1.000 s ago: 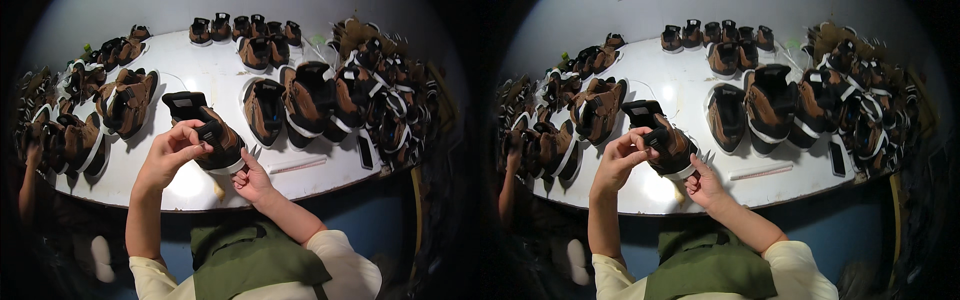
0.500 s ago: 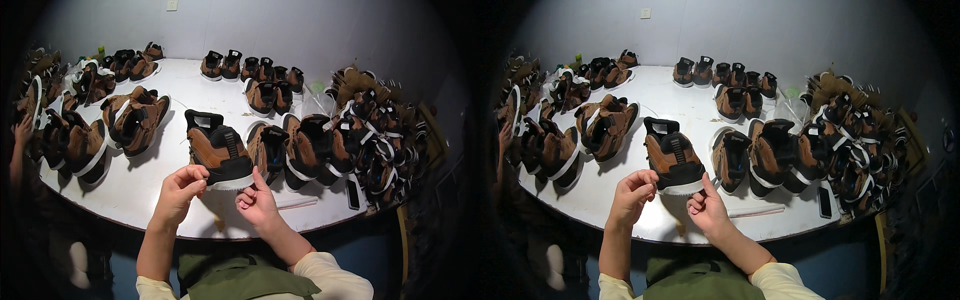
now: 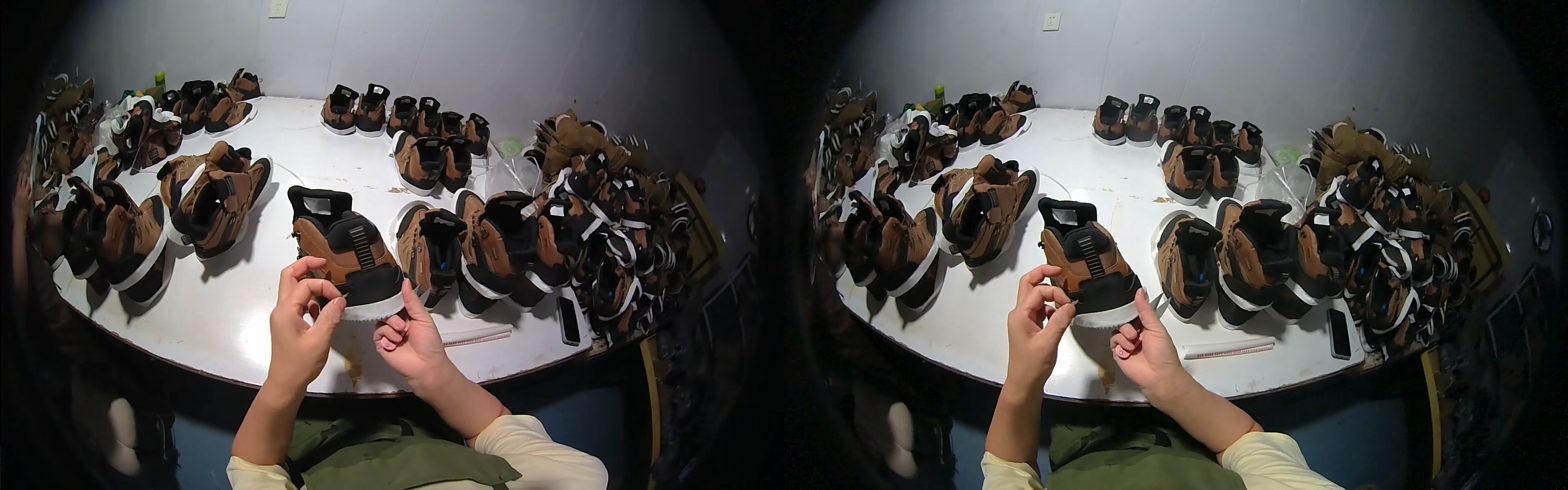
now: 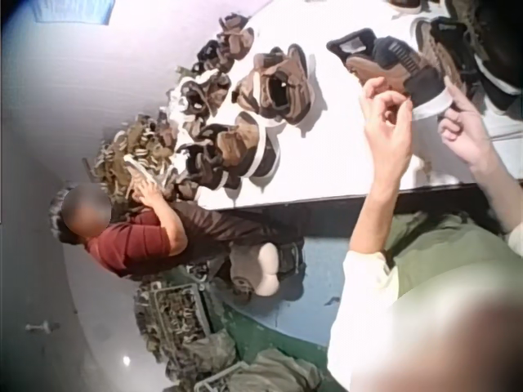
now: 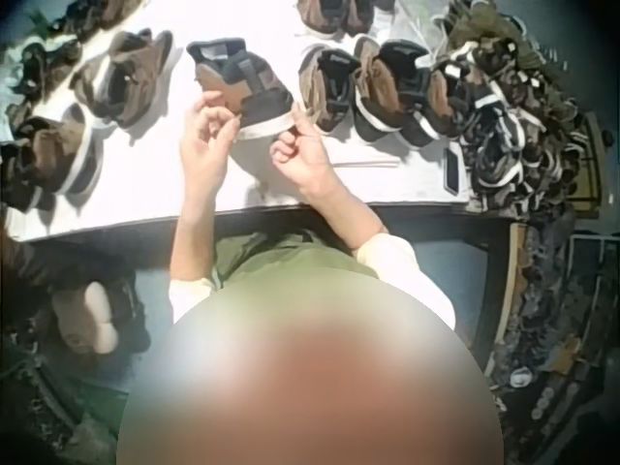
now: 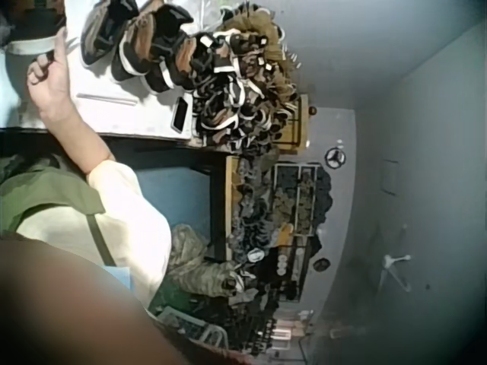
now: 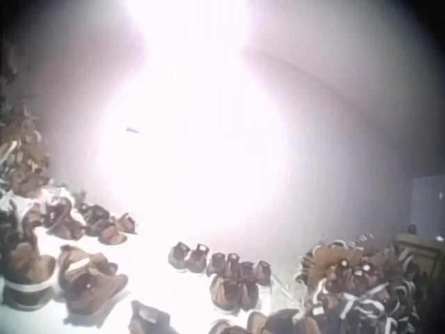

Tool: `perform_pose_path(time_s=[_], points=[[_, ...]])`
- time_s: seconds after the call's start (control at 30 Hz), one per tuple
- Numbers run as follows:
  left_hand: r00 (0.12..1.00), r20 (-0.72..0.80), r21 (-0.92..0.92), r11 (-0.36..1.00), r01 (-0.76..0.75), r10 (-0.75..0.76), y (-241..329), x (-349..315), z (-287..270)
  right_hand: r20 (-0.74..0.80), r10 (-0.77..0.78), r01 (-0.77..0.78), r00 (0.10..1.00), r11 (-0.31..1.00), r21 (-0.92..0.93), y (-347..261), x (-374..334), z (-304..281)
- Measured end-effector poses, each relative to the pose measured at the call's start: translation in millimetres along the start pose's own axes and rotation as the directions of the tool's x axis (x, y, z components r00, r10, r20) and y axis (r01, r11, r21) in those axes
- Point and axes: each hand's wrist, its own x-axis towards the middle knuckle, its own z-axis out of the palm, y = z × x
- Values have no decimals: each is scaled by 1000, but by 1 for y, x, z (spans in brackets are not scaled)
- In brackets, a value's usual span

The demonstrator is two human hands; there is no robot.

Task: The person trims excess white material from the sole edge of a brown boot using a small blade, then measures a strip of material with a ruler and cuts it. The person handles multiple boots on a white table, rotating each boot to access different edges while trimming.

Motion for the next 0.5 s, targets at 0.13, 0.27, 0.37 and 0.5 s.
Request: perform_pose_path(time_s=[0.13,0.27,0.37,0.5], points=[[998,46,136,990,-41,35,9,-3,1,57,-5,5,998,1000,9,1,0,-4],[993,62,252,961,-113,101,11,-4,6,39,-31,30,999,999,31,2,-3,-2],[994,90,265,960,-87,65,12,-2,6,47,-23,22,999,999,34,3,-4,-2],[995,102,222,975,-17,-5,10,1,4,43,-21,19,999,999,34,3,-5,-4]])
